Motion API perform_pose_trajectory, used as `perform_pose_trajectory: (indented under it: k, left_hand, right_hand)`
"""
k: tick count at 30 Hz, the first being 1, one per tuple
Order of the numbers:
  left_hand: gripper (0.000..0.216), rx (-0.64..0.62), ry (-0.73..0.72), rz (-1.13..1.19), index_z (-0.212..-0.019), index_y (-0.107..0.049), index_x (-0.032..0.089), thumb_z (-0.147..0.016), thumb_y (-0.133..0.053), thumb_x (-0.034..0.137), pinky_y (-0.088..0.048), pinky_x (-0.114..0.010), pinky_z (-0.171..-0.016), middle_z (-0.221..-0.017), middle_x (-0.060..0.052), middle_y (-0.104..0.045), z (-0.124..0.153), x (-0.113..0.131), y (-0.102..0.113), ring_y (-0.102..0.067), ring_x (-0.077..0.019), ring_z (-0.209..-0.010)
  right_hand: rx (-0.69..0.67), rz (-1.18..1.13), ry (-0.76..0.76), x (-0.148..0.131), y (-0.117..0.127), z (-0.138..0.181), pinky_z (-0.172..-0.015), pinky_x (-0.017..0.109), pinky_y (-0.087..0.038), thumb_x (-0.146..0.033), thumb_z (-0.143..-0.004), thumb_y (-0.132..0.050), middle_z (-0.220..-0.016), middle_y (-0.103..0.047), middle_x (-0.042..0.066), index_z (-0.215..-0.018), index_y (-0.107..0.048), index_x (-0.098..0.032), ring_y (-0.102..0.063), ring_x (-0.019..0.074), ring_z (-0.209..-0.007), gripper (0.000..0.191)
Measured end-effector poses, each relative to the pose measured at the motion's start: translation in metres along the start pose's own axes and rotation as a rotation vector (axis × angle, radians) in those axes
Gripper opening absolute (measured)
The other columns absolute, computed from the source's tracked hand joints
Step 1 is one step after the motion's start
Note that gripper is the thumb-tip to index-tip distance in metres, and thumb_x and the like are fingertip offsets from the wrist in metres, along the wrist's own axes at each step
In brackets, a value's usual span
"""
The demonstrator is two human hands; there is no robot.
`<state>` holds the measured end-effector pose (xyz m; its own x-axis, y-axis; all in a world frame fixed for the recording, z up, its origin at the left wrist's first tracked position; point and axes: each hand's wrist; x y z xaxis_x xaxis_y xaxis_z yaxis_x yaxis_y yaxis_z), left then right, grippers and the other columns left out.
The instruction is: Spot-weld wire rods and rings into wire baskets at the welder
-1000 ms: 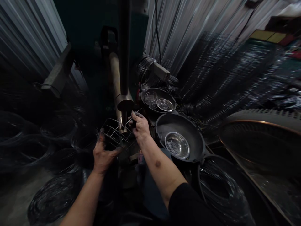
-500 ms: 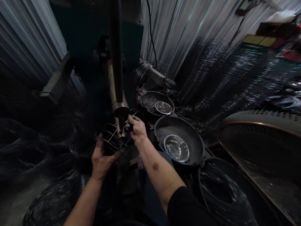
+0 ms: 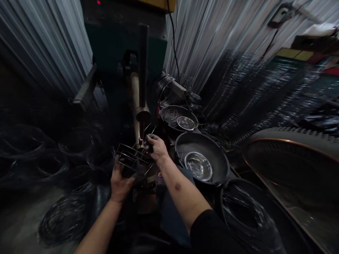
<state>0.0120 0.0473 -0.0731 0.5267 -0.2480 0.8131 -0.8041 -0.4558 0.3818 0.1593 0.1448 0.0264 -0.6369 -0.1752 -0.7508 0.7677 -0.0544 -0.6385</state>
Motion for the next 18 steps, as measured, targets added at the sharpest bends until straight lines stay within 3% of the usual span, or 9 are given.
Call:
perform_pose_trajectory:
  k: [3,5,7,9,12,14,16,18]
  left_hand:
    - [0.074,-0.122,0.039,-0.078,-0.133,-0.050,0.022,-0.068,-0.072,0.047,-0.045,-0.045,-0.100,-0.133,-0.013,-0.055,0.037,-0.011,0.025,-0.054,-0.0298,-0.120]
    - [0.047,-0.312,0.124,-0.099,-0.109,-0.068,0.024,-0.069,-0.068,0.048,-0.051,-0.044,-0.091,-0.113,-0.009,-0.068,0.058,-0.019,0.046,-0.064,-0.0292,-0.104]
    - [0.027,-0.531,0.223,-0.087,-0.085,-0.075,0.027,-0.068,-0.066,0.046,-0.055,-0.042,-0.081,-0.090,-0.006,-0.074,0.071,-0.021,0.065,-0.069,-0.0278,-0.085]
    - [0.021,-0.623,0.337,-0.036,-0.074,-0.075,0.028,-0.065,-0.067,0.045,-0.056,-0.041,-0.076,-0.079,-0.004,-0.074,0.074,-0.015,0.078,-0.070,-0.0276,-0.077]
    - [0.031,-0.492,0.548,0.150,-0.079,-0.076,0.024,-0.059,-0.073,0.047,-0.053,-0.044,-0.085,-0.083,-0.006,-0.074,0.063,0.002,0.082,-0.069,-0.0298,-0.084]
    - [0.045,-0.398,0.599,0.233,-0.094,-0.074,0.020,-0.059,-0.074,0.049,-0.049,-0.044,-0.091,-0.093,-0.008,-0.073,0.052,0.012,0.074,-0.067,-0.0289,-0.094]
    - [0.057,-0.344,0.634,0.300,-0.107,-0.070,0.017,-0.061,-0.072,0.051,-0.050,-0.042,-0.089,-0.096,-0.009,-0.073,0.041,0.018,0.061,-0.067,-0.0269,-0.093]
    - [0.060,-0.320,0.672,0.377,-0.107,-0.069,0.013,-0.061,-0.072,0.052,-0.053,-0.040,-0.083,-0.090,-0.011,-0.073,0.033,0.023,0.047,-0.068,-0.0247,-0.085]
  right_hand:
    - [-0.068,0.140,-0.041,0.011,0.024,0.027,-0.035,0.017,-0.038,-0.028,-0.049,-0.083,-0.050,-0.061,-0.003,-0.071,-0.061,-0.014,-0.051,0.0085,-0.038,0.035]
    - [-0.131,0.255,-0.125,0.021,0.044,0.046,-0.035,0.018,-0.039,-0.031,-0.047,-0.084,-0.049,-0.060,-0.002,-0.071,-0.061,-0.014,-0.052,0.0093,-0.038,0.037]
    - [-0.182,0.342,-0.249,0.031,0.063,0.063,-0.035,0.018,-0.039,-0.033,-0.045,-0.085,-0.049,-0.060,-0.002,-0.072,-0.061,-0.013,-0.053,0.0104,-0.037,0.040]
    - [-0.221,0.404,-0.355,0.042,0.079,0.078,-0.036,0.019,-0.039,-0.036,-0.044,-0.085,-0.049,-0.060,-0.002,-0.072,-0.061,-0.013,-0.053,0.0105,-0.037,0.042]
    - [-0.323,0.501,-0.465,0.056,0.093,0.097,-0.038,0.019,-0.039,-0.039,-0.046,-0.084,-0.050,-0.061,-0.001,-0.070,-0.063,-0.012,-0.053,0.0099,-0.037,0.042]
    - [-0.402,0.573,-0.518,0.061,0.097,0.106,-0.039,0.019,-0.039,-0.041,-0.048,-0.083,-0.051,-0.062,-0.001,-0.072,-0.065,-0.011,-0.053,0.0100,-0.038,0.042]
    - [-0.455,0.639,-0.538,0.063,0.098,0.114,-0.041,0.020,-0.042,-0.042,-0.050,-0.082,-0.053,-0.062,-0.001,-0.074,-0.066,-0.011,-0.054,0.0100,-0.040,0.042]
    - [-0.487,0.692,-0.531,0.062,0.097,0.120,-0.044,0.021,-0.044,-0.043,-0.050,-0.082,-0.054,-0.062,-0.001,-0.073,-0.067,-0.011,-0.055,0.0095,-0.043,0.042]
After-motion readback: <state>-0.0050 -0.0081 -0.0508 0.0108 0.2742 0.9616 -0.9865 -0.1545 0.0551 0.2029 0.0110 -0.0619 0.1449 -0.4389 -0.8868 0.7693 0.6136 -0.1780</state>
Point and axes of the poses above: each hand's wrist, its own z-axis away from the middle knuckle, its own y-axis out of the back of the hand, x = y × z
